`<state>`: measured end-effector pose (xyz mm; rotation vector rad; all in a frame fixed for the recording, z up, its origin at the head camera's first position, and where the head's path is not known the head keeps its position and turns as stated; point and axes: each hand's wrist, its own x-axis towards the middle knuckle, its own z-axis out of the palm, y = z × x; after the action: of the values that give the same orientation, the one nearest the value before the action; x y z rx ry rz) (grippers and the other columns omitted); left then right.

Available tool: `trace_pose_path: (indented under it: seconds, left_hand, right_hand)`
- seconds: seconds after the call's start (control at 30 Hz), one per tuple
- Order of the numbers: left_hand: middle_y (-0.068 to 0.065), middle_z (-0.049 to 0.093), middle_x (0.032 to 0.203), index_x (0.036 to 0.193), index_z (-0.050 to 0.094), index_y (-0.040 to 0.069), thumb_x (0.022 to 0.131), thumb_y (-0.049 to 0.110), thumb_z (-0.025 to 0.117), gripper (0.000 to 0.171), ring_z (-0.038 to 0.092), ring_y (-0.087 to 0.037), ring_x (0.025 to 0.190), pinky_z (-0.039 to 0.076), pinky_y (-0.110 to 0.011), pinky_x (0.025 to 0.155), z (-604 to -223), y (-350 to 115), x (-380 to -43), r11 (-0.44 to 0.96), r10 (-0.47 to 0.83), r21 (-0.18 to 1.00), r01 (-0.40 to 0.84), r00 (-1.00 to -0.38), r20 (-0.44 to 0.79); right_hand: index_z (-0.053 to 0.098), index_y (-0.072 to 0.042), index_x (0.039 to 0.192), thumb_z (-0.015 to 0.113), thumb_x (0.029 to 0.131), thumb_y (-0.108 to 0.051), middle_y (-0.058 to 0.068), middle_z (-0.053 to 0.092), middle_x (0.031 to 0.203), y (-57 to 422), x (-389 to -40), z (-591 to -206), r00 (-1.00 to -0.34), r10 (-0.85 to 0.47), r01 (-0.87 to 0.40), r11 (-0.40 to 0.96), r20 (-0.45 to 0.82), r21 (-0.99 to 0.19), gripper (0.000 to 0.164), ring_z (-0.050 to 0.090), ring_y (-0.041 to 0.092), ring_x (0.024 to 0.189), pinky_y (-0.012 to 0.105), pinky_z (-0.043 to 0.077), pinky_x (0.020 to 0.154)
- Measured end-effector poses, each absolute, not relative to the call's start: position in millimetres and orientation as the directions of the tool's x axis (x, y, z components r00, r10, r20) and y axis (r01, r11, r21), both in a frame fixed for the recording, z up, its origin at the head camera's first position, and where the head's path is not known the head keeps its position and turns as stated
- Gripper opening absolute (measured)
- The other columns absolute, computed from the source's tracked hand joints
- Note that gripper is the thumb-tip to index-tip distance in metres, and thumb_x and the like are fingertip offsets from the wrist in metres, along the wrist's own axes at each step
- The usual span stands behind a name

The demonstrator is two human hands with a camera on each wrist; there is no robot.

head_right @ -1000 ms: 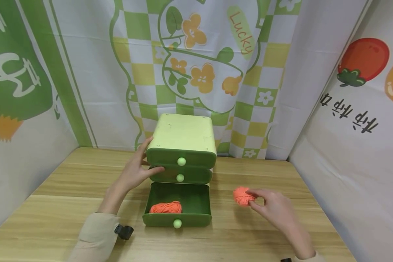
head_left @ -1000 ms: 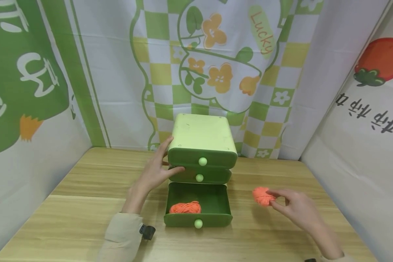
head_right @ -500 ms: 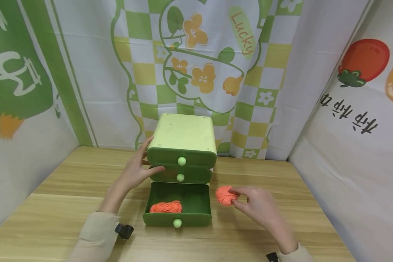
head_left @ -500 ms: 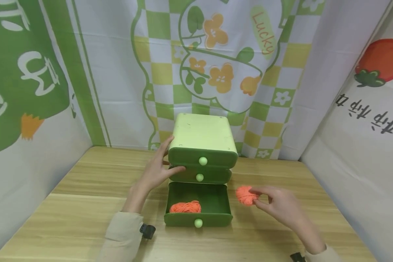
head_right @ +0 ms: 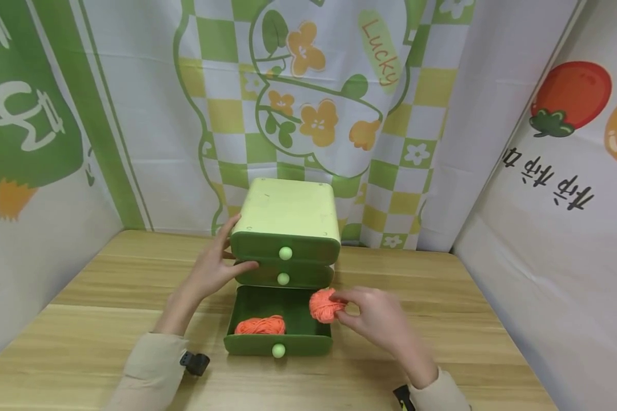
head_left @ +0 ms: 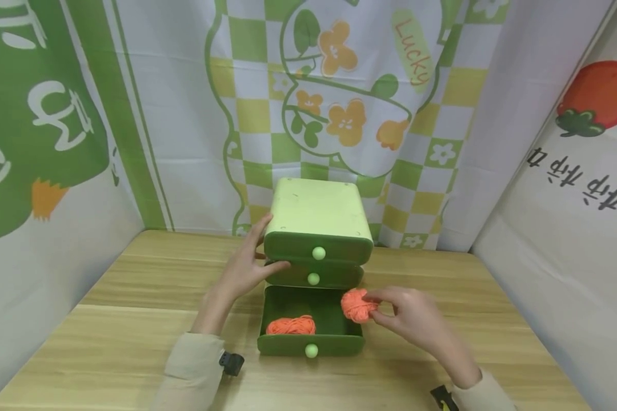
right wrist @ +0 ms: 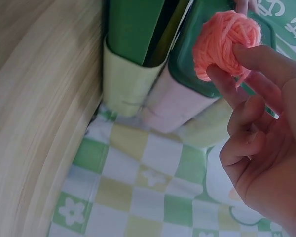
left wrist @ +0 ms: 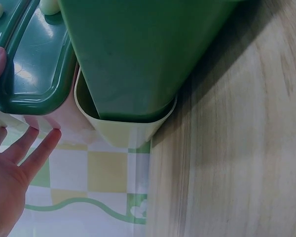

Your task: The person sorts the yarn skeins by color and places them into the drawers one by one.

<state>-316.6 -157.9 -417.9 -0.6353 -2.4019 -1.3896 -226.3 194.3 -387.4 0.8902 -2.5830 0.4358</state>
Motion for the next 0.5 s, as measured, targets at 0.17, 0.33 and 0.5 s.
trace_pose_path:
  seconds: [0.17, 0.33, 0.5]
  left_hand:
    - [0.006, 0.021, 0.165, 0.155, 0.010, 0.050, 0.078, 0.042, 0.083, 0.106, 0.046, -0.036, 0.138, 0.056, -0.045, 0.092, -418.4, -158.7, -316.7, 0.438, 0.225, 0.740, 0.510, -0.860, 0.458]
    - [0.005, 0.021, 0.165, 0.155, 0.010, 0.050, 0.078, 0.042, 0.083, 0.106, 0.046, -0.036, 0.138, 0.056, -0.045, 0.092, -418.8, -158.3, -316.6, 0.446, 0.225, 0.741, 0.502, -0.864, 0.451]
    - [0.002, 0.025, 0.164, 0.155, 0.011, 0.050, 0.078, 0.040, 0.084, 0.106, 0.047, -0.036, 0.137, 0.056, -0.046, 0.092, -417.3, -158.3, -315.6, 0.441, 0.223, 0.741, 0.507, -0.861, 0.456]
  right_hand:
    - [0.077, -0.024, 0.107, 0.081, 0.081, -0.022, -0.009, 0.076, 0.094, 175.7, -231.3, -387.5, -0.734, -0.534, -0.640, 0.750, 0.419, -0.165, 0.026, 0.031, -0.006, 0.051, 0.015, 0.031, 0.046]
    - [0.077, -0.023, 0.105, 0.081, 0.080, -0.024, -0.008, 0.077, 0.096, 161.0, -235.7, -390.5, -0.716, -0.551, -0.654, 0.745, 0.428, -0.134, 0.025, 0.056, 0.000, 0.058, 0.015, 0.036, 0.048]
    - [0.077, -0.021, 0.102, 0.081, 0.080, -0.024, -0.008, 0.076, 0.093, 154.8, -238.0, -393.3, -0.708, -0.560, -0.655, 0.749, 0.430, -0.103, 0.022, 0.072, 0.010, 0.075, 0.016, 0.040, 0.048]
